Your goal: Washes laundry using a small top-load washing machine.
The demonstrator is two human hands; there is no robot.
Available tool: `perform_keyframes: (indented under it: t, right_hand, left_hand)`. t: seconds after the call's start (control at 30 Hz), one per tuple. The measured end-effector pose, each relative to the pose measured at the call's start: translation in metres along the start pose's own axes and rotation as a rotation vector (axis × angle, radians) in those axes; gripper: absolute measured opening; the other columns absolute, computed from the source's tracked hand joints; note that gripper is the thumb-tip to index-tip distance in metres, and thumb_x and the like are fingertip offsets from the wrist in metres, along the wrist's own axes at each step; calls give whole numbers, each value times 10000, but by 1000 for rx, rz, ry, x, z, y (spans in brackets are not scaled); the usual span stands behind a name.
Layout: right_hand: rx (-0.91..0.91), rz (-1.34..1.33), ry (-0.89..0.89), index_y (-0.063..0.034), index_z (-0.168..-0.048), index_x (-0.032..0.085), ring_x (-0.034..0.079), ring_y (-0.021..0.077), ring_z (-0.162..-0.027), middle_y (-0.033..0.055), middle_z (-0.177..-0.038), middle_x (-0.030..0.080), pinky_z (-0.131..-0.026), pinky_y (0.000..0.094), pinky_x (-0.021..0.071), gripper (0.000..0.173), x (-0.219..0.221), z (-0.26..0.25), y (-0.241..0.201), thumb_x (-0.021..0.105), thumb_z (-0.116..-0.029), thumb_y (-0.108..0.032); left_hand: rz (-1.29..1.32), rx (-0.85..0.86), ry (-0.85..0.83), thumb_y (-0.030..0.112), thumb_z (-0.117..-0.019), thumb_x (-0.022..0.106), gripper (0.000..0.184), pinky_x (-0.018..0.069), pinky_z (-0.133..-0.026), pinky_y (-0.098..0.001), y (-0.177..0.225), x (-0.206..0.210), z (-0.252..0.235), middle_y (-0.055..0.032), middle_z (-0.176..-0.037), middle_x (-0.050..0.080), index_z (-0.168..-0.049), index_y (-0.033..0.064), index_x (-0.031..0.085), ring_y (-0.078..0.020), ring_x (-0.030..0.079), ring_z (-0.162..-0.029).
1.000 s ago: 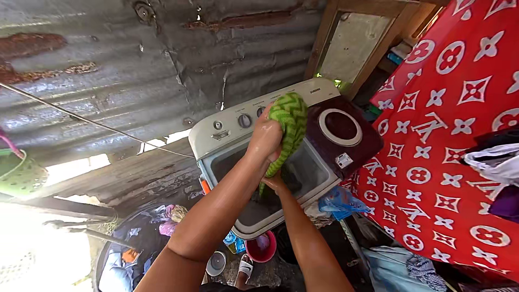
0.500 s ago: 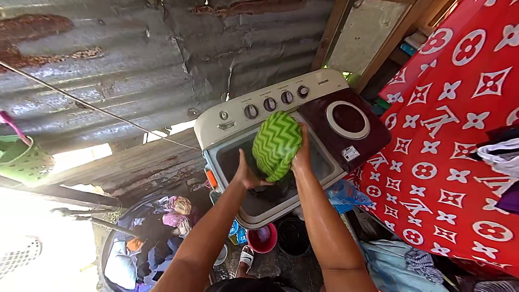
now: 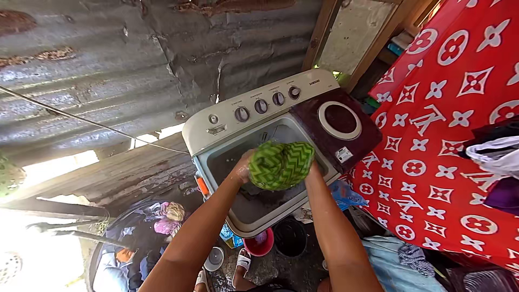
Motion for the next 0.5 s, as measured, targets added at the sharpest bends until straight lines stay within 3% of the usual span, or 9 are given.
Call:
perform_keyframes:
  t: [0.07,0.13,0.2,0.27,0.33,0.43,0.5]
  right_hand:
    - [55,161,-35,-14,-1306,565,634,90,-978,80,-1103,664,-875,302,550,376,7,-15,13,334,-1122,-246]
    - [114,269,-71,24,-1373,518,608,141,-1069,146,-1226,628,-948,332,516,415,16,-25,19,301,-1131,-233]
    - [141,383,-128,46,-1387,498,589,162,-1121,172,-1284,599,-987,342,490,407,35,-32,16,285,-1130,-186]
    - [70,557,-262,67,-1372,535,592,235,-1207,218,-1324,607,-1062,402,466,394,58,-42,13,323,-1119,-147]
    - [0,740,-369,54,-1346,588,593,317,-1247,254,-1321,623,-1090,483,447,367,80,-52,15,379,-1108,-131]
    - [-17,988,-463,-17,-1427,567,547,382,-1332,261,-1386,597,-1133,556,401,382,105,-49,18,393,-1092,-77]
    - [-43,1173,-502,-80,-1424,580,577,436,-1285,271,-1343,621,-1077,623,434,403,118,-41,18,467,-1043,-12]
  left_hand:
    - [-287,88,-111,256,-1020,490,302,573,-723,-271,19,18,-1,-9,-945,702,-1217,87,644,-58,653,-779]
    - [-492,184,-156,86,-995,544,250,564,-820,-297,34,35,3,-88,-1011,696,-1195,-16,654,-94,653,-862]
    - [-707,245,-184,5,-953,635,258,541,-952,-404,40,49,7,-201,-1100,706,-1193,-83,667,-215,678,-1002]
    - [-917,286,-229,50,-904,713,269,536,-954,-511,35,60,10,-230,-1067,719,-1145,-70,701,-307,696,-1018]
    - [-1113,306,-279,147,-878,746,264,540,-887,-590,24,66,12,-217,-998,727,-1083,-18,730,-361,705,-974]
    - [-1393,176,-341,160,-884,711,293,516,-841,-639,4,68,17,-233,-1016,705,-1150,36,714,-428,683,-985]
    - [-1512,118,-368,156,-887,691,326,520,-826,-635,-11,64,18,-234,-1037,699,-1198,63,704,-436,681,-992]
Point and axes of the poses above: each hand's wrist, its own z-axis away from the middle knuckle, its own x-axis out of the palm, y = z × x, the point moved 10 cm from there along -z, towards the middle knuckle
